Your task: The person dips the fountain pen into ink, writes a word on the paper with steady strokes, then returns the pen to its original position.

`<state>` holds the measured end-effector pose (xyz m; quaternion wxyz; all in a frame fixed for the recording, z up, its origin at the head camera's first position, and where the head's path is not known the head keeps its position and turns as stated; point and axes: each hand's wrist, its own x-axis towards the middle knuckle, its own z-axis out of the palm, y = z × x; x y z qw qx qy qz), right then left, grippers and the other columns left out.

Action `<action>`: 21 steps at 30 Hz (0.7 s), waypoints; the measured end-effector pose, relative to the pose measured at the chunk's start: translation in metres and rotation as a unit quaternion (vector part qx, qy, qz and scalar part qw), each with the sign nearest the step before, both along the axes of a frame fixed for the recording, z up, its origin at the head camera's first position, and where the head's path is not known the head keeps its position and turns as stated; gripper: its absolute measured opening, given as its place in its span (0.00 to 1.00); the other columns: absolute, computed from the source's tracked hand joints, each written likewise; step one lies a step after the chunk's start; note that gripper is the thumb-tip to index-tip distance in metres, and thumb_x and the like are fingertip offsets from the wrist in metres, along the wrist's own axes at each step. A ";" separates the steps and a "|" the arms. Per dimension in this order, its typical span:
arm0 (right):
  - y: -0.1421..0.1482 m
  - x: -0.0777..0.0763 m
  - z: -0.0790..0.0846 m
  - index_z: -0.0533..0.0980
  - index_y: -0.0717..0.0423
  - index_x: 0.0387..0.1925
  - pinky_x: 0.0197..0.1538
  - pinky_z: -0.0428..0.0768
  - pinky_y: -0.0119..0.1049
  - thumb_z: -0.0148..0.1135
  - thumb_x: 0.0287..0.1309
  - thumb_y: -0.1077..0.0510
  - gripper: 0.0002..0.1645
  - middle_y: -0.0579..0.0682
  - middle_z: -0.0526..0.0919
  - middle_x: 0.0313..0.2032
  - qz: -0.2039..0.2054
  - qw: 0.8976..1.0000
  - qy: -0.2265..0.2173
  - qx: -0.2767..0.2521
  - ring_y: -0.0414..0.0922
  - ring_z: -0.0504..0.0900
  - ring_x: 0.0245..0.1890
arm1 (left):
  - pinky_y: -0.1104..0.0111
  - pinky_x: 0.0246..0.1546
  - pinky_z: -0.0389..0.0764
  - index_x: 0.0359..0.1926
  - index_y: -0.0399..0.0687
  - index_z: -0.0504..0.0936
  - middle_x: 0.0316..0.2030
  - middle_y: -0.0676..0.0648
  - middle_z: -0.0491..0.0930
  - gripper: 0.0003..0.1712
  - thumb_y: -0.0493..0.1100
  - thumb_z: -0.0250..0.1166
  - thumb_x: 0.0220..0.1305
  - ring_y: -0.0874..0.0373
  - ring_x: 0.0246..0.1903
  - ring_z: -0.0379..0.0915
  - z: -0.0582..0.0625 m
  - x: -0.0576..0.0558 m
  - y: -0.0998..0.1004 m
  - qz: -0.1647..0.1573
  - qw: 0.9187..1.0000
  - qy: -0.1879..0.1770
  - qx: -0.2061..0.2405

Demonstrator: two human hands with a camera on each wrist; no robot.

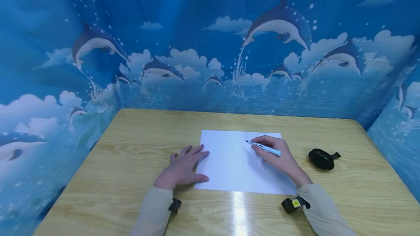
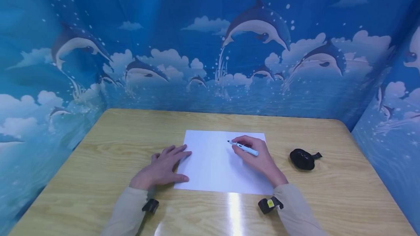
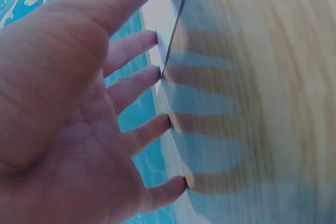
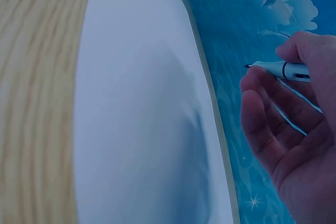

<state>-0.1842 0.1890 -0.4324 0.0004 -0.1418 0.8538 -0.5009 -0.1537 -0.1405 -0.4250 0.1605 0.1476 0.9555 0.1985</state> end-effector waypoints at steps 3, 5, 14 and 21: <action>-0.008 -0.003 -0.001 0.84 0.46 0.51 0.48 0.85 0.34 0.65 0.68 0.46 0.15 0.45 0.90 0.46 0.002 1.000 0.002 0.007 0.49 0.85 0.56 | 0.28 0.71 0.50 0.75 0.62 0.68 0.80 0.51 0.56 0.46 0.62 0.74 0.58 0.39 0.80 0.45 0.000 0.000 0.001 0.002 1.000 0.000 -0.001; -0.013 -0.005 -0.002 0.84 0.46 0.50 0.47 0.85 0.34 0.66 0.68 0.46 0.15 0.44 0.90 0.44 0.002 1.000 -0.003 0.003 0.48 0.85 0.55 | 0.28 0.71 0.51 0.74 0.62 0.69 0.80 0.51 0.56 0.46 0.62 0.75 0.57 0.39 0.80 0.45 0.001 0.000 0.001 0.004 1.000 0.000 -0.002; -0.030 -0.016 -0.010 0.84 0.51 0.49 0.34 0.87 0.38 0.68 0.66 0.48 0.15 0.53 0.90 0.47 0.016 0.998 -0.040 -0.034 0.55 0.84 0.57 | 0.27 0.70 0.52 0.73 0.62 0.71 0.80 0.51 0.58 0.46 0.62 0.77 0.54 0.40 0.80 0.46 0.001 -0.002 0.004 0.016 1.000 0.004 -0.010; -0.043 -0.024 -0.016 0.85 0.51 0.47 0.35 0.87 0.37 0.68 0.66 0.49 0.14 0.53 0.89 0.48 0.018 0.997 -0.061 -0.041 0.51 0.85 0.54 | 0.26 0.70 0.51 0.72 0.62 0.71 0.79 0.50 0.58 0.46 0.62 0.77 0.54 0.39 0.80 0.47 0.000 -0.003 0.005 0.017 1.000 -0.003 -0.012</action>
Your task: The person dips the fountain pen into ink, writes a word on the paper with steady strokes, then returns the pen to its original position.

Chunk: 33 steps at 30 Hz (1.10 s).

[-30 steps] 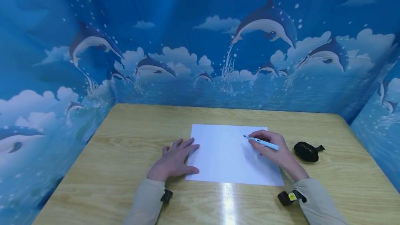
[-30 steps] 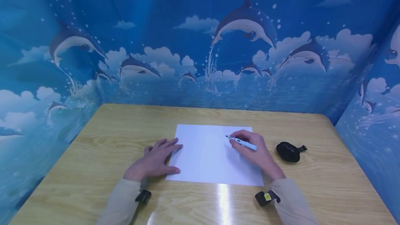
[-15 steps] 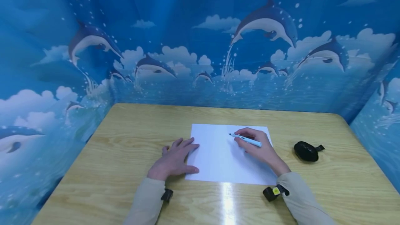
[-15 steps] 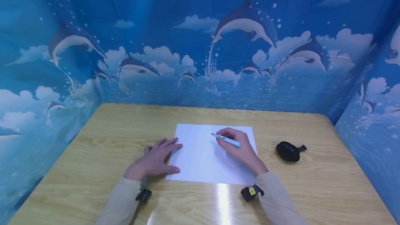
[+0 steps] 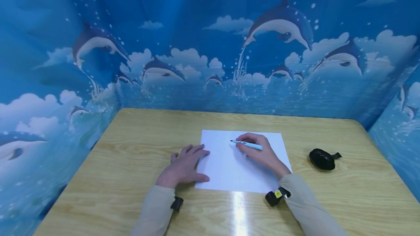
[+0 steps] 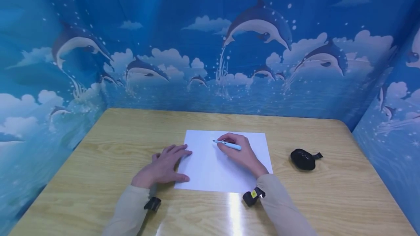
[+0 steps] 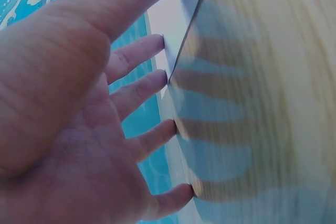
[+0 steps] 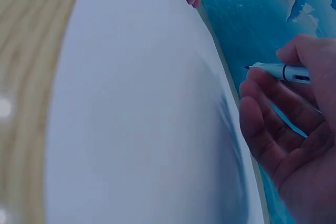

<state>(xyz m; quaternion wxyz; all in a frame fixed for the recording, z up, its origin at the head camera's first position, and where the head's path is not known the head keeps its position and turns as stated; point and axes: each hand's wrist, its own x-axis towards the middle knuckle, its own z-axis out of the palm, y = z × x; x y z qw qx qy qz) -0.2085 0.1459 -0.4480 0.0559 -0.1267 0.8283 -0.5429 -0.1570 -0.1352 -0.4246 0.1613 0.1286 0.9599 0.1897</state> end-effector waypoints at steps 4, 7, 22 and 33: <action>-0.007 -0.003 -0.001 0.85 0.52 0.48 0.35 0.86 0.36 0.68 0.66 0.49 0.15 0.54 0.91 0.43 -0.002 1.000 -0.022 -0.007 0.45 0.87 0.43 | 0.26 0.69 0.53 0.72 0.62 0.71 0.79 0.50 0.59 0.46 0.62 0.78 0.53 0.39 0.79 0.48 0.000 -0.001 0.001 -0.007 1.000 0.002 0.002; -0.012 -0.005 -0.001 0.85 0.52 0.48 0.36 0.86 0.37 0.68 0.65 0.49 0.15 0.54 0.91 0.41 0.002 0.999 -0.034 -0.011 0.43 0.87 0.38 | 0.26 0.69 0.54 0.72 0.62 0.72 0.79 0.50 0.59 0.47 0.62 0.78 0.53 0.39 0.79 0.48 -0.001 -0.002 0.001 -0.008 1.000 0.002 0.002; -0.026 -0.013 0.000 0.86 0.49 0.47 0.34 0.85 0.38 0.69 0.65 0.50 0.13 0.49 0.90 0.48 0.022 0.999 -0.043 0.015 0.45 0.85 0.32 | 0.26 0.69 0.52 0.72 0.62 0.71 0.80 0.50 0.58 0.47 0.62 0.77 0.54 0.40 0.80 0.46 0.000 -0.001 0.001 -0.004 1.000 -0.004 0.009; -0.034 -0.016 -0.002 0.86 0.47 0.48 0.37 0.86 0.41 0.68 0.65 0.49 0.13 0.48 0.89 0.50 0.049 0.998 -0.038 0.013 0.44 0.86 0.44 | 0.27 0.70 0.51 0.73 0.62 0.70 0.80 0.50 0.57 0.46 0.61 0.77 0.55 0.40 0.80 0.45 0.002 -0.001 0.002 0.003 1.000 -0.014 0.000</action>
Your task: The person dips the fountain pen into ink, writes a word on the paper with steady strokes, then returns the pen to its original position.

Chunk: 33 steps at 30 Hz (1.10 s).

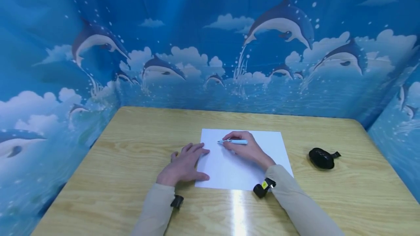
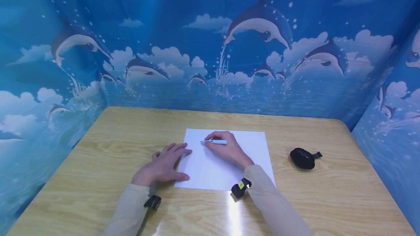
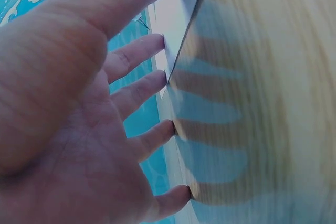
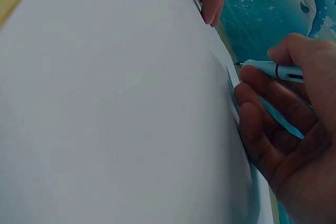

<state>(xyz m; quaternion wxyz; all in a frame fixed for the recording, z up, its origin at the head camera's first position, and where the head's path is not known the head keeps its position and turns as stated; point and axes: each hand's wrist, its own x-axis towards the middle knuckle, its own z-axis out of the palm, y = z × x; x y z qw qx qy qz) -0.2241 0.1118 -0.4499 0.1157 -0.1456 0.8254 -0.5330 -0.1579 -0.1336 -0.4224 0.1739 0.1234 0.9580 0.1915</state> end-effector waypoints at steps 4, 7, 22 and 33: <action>-0.002 -0.001 0.000 0.86 0.47 0.48 0.38 0.86 0.41 0.67 0.65 0.49 0.13 0.47 0.88 0.51 0.003 1.000 0.007 0.005 0.47 0.86 0.51 | 0.26 0.70 0.51 0.73 0.62 0.70 0.80 0.50 0.56 0.46 0.61 0.77 0.55 0.40 0.80 0.45 0.000 -0.001 0.000 0.000 1.000 -0.001 -0.003; -0.003 -0.002 -0.001 0.86 0.46 0.47 0.42 0.86 0.40 0.67 0.65 0.49 0.12 0.46 0.88 0.51 0.006 1.000 0.017 0.012 0.49 0.85 0.55 | 0.26 0.70 0.51 0.73 0.62 0.70 0.80 0.51 0.56 0.46 0.62 0.77 0.55 0.40 0.80 0.44 0.000 -0.002 0.000 0.001 1.000 -0.003 -0.006; -0.005 -0.005 -0.003 0.87 0.46 0.45 0.59 0.82 0.47 0.67 0.65 0.50 0.10 0.43 0.90 0.47 -0.002 0.999 0.042 0.032 0.47 0.84 0.57 | 0.26 0.70 0.50 0.73 0.63 0.70 0.80 0.51 0.57 0.46 0.62 0.77 0.55 0.40 0.80 0.43 0.000 -0.002 0.002 0.007 1.000 -0.003 -0.006; -0.009 -0.005 0.000 0.87 0.47 0.44 0.60 0.82 0.48 0.66 0.65 0.52 0.10 0.45 0.90 0.47 0.002 0.997 0.053 0.054 0.49 0.85 0.57 | 0.25 0.69 0.51 0.72 0.62 0.71 0.80 0.50 0.57 0.47 0.62 0.78 0.54 0.39 0.80 0.44 0.001 -0.002 0.002 0.002 1.000 0.003 -0.003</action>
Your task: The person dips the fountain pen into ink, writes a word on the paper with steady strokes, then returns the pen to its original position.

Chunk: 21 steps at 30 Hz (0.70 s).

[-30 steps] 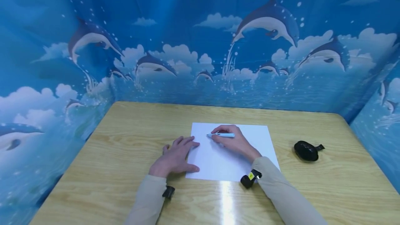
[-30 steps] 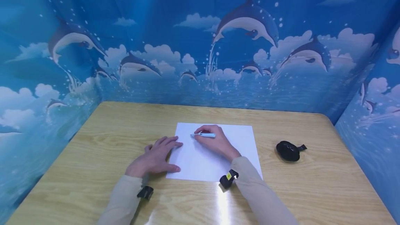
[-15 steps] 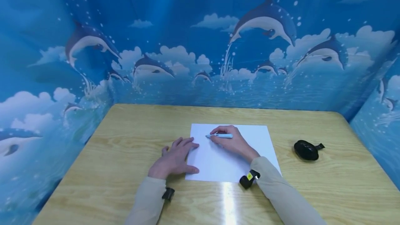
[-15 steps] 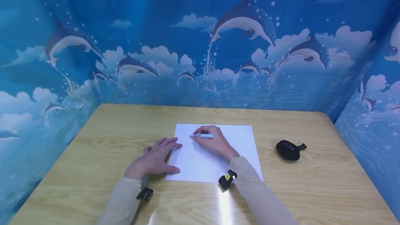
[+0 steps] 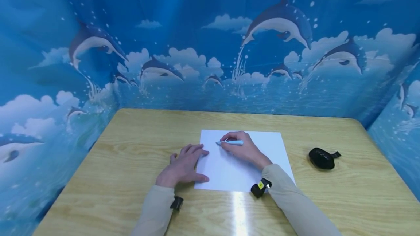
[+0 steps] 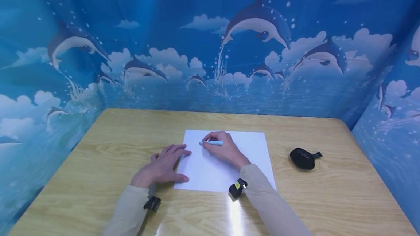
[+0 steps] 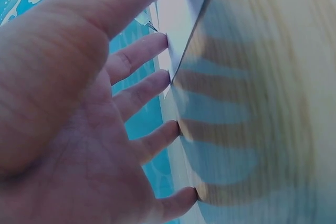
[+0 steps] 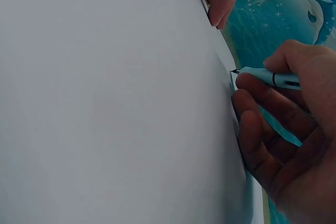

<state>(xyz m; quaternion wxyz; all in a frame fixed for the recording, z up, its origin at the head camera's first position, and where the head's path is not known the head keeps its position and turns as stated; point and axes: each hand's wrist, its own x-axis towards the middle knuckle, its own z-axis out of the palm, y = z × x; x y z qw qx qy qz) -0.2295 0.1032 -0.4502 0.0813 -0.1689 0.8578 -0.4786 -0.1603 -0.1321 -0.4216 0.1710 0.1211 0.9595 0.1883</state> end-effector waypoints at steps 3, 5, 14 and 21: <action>0.000 0.001 0.000 0.87 0.47 0.44 0.60 0.82 0.48 0.66 0.65 0.52 0.10 0.45 0.90 0.46 0.002 1.000 0.001 -0.001 0.49 0.85 0.57 | 0.25 0.69 0.52 0.72 0.61 0.71 0.79 0.49 0.58 0.47 0.62 0.78 0.53 0.39 0.80 0.45 0.000 0.000 0.000 -0.001 1.000 0.001 0.002; 0.000 0.001 0.000 0.87 0.47 0.44 0.60 0.82 0.48 0.66 0.64 0.52 0.09 0.45 0.90 0.46 0.001 1.000 0.001 -0.001 0.49 0.85 0.57 | 0.25 0.69 0.52 0.72 0.61 0.71 0.79 0.49 0.58 0.47 0.62 0.78 0.53 0.39 0.80 0.45 -0.001 0.000 0.000 -0.001 1.000 0.002 0.001; -0.001 0.000 0.000 0.87 0.46 0.44 0.61 0.81 0.50 0.66 0.64 0.53 0.09 0.45 0.90 0.47 0.004 1.000 0.001 0.004 0.50 0.85 0.58 | 0.25 0.69 0.52 0.72 0.61 0.71 0.79 0.49 0.58 0.47 0.62 0.78 0.53 0.39 0.80 0.45 -0.002 0.000 -0.001 -0.003 1.000 0.007 0.000; -0.001 0.001 0.002 0.87 0.47 0.45 0.63 0.80 0.52 0.65 0.65 0.53 0.10 0.46 0.90 0.47 0.009 1.000 0.006 0.003 0.51 0.84 0.58 | 0.25 0.68 0.52 0.71 0.61 0.72 0.79 0.49 0.59 0.47 0.63 0.79 0.52 0.40 0.80 0.46 0.000 0.001 0.000 0.000 1.000 0.005 0.004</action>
